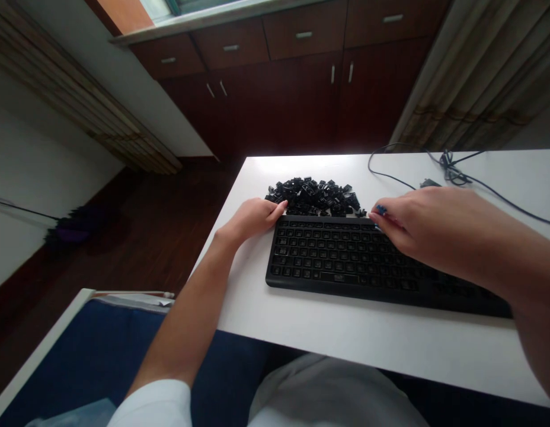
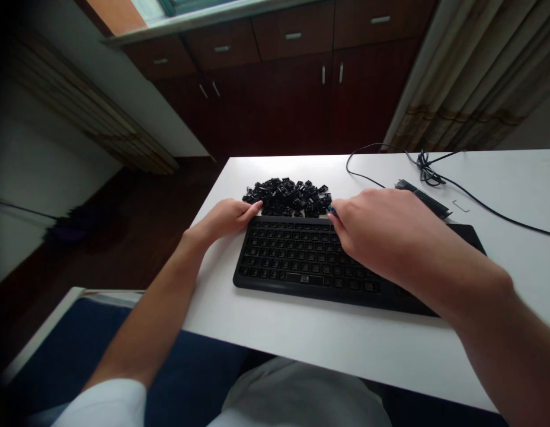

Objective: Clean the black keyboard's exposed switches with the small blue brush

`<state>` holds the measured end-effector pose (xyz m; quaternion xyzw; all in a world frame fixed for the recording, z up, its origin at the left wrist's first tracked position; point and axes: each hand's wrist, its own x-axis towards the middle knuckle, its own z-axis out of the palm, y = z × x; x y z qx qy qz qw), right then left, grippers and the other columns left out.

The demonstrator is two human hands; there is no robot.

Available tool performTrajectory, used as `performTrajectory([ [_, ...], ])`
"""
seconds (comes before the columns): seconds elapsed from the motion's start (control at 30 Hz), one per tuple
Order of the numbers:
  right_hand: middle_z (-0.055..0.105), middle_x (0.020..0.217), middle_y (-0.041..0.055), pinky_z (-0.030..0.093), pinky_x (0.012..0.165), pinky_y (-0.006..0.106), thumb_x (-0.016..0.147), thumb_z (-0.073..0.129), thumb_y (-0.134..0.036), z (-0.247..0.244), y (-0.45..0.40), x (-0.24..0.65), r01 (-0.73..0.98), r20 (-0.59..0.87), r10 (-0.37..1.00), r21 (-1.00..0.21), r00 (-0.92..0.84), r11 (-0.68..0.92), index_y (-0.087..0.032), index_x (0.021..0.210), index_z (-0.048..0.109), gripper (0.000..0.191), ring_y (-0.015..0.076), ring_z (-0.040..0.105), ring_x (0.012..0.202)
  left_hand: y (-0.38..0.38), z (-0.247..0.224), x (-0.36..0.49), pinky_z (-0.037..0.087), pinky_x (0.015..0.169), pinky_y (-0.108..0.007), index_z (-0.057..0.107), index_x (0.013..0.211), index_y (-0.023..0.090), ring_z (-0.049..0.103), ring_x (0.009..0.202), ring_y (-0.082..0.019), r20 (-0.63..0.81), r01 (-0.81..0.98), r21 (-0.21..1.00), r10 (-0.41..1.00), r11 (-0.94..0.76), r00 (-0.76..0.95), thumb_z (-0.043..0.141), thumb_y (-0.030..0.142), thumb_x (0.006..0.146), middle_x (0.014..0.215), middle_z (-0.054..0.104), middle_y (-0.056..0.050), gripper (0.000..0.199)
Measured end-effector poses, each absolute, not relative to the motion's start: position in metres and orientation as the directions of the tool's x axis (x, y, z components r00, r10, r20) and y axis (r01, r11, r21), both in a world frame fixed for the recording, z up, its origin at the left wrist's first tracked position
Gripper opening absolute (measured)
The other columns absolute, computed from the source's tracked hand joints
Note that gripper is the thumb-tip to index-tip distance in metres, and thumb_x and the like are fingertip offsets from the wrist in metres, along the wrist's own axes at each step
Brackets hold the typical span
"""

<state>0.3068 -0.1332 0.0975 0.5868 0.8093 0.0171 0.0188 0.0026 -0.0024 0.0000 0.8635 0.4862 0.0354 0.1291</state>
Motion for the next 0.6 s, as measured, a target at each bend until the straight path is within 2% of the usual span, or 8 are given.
performTrajectory([
  [0.07, 0.067, 0.066, 0.007, 0.023, 0.053, 0.034, 0.102, 0.034, -0.043, 0.092, -0.13, 0.308, 0.938, -0.078, 0.936, 0.031, -0.343, 0.346, -0.021, 0.073, 0.062, 0.047, 0.0166, 0.048, 0.049, -0.003, 0.0, 0.003, 0.024, 0.061, -0.032, 0.041, 0.051, 0.02, 0.031, 0.051, -0.013, -0.068, 0.833, 0.264, 0.852, -0.487, 0.519, 0.034, 0.055, 0.104, 0.05, 0.04, 0.0, 0.064],
  [0.13, 0.07, 0.071, 0.0073, 0.027, 0.056, 0.033, 0.103, 0.035, -0.04, 0.088, -0.128, 0.304, 0.91, -0.099, 0.905, -0.049, -0.414, 0.411, -0.02, 0.076, 0.064, 0.044, 0.017, 0.054, 0.055, -0.003, 0.0, 0.003, 0.024, 0.061, -0.032, 0.041, 0.052, 0.02, 0.032, 0.051, -0.013, -0.068, 0.834, 0.265, 0.854, -0.483, 0.516, 0.033, 0.056, 0.103, 0.05, 0.04, 0.0, 0.064],
  [0.33, 0.071, 0.072, 0.004, 0.036, 0.061, 0.032, 0.105, 0.039, -0.039, 0.09, -0.132, 0.29, 0.793, -0.028, 0.829, -0.309, -0.559, 0.525, -0.021, 0.087, 0.07, 0.04, 0.0165, 0.06, 0.06, -0.003, 0.0, 0.004, 0.023, 0.061, -0.032, 0.041, 0.052, 0.019, 0.031, 0.052, -0.014, -0.07, 0.839, 0.255, 0.856, -0.481, 0.512, 0.033, 0.056, 0.103, 0.051, 0.04, -0.001, 0.063],
  [0.4, 0.072, 0.073, 0.0044, 0.037, 0.06, 0.032, 0.105, 0.038, -0.04, 0.091, -0.133, 0.291, 0.806, -0.044, 0.835, -0.294, -0.548, 0.514, -0.021, 0.086, 0.069, 0.04, 0.0169, 0.06, 0.06, -0.003, 0.0, 0.004, 0.023, 0.062, -0.032, 0.041, 0.052, 0.019, 0.031, 0.051, -0.013, -0.07, 0.838, 0.259, 0.856, -0.481, 0.513, 0.033, 0.056, 0.103, 0.05, 0.04, -0.001, 0.063],
  [0.5, 0.071, 0.07, 0.0064, 0.034, 0.057, 0.034, 0.101, 0.041, -0.038, 0.092, -0.134, 0.296, 0.886, -0.083, 0.887, -0.147, -0.453, 0.439, -0.021, 0.075, 0.064, 0.039, 0.0179, 0.059, 0.057, -0.003, 0.0, 0.004, 0.023, 0.062, -0.033, 0.042, 0.051, 0.019, 0.032, 0.052, -0.014, -0.068, 0.835, 0.265, 0.855, -0.482, 0.515, 0.034, 0.056, 0.103, 0.05, 0.039, -0.001, 0.064],
  [0.6, 0.068, 0.062, 0.0062, 0.029, 0.049, 0.033, 0.094, 0.048, -0.037, 0.093, -0.137, 0.301, 0.932, -0.207, 0.909, -0.046, -0.362, 0.36, -0.022, 0.064, 0.059, 0.036, 0.0167, 0.051, 0.047, -0.003, 0.0, 0.003, 0.024, 0.062, -0.033, 0.042, 0.051, 0.02, 0.033, 0.052, -0.014, -0.068, 0.836, 0.264, 0.855, -0.481, 0.514, 0.034, 0.056, 0.103, 0.05, 0.04, -0.001, 0.064],
])
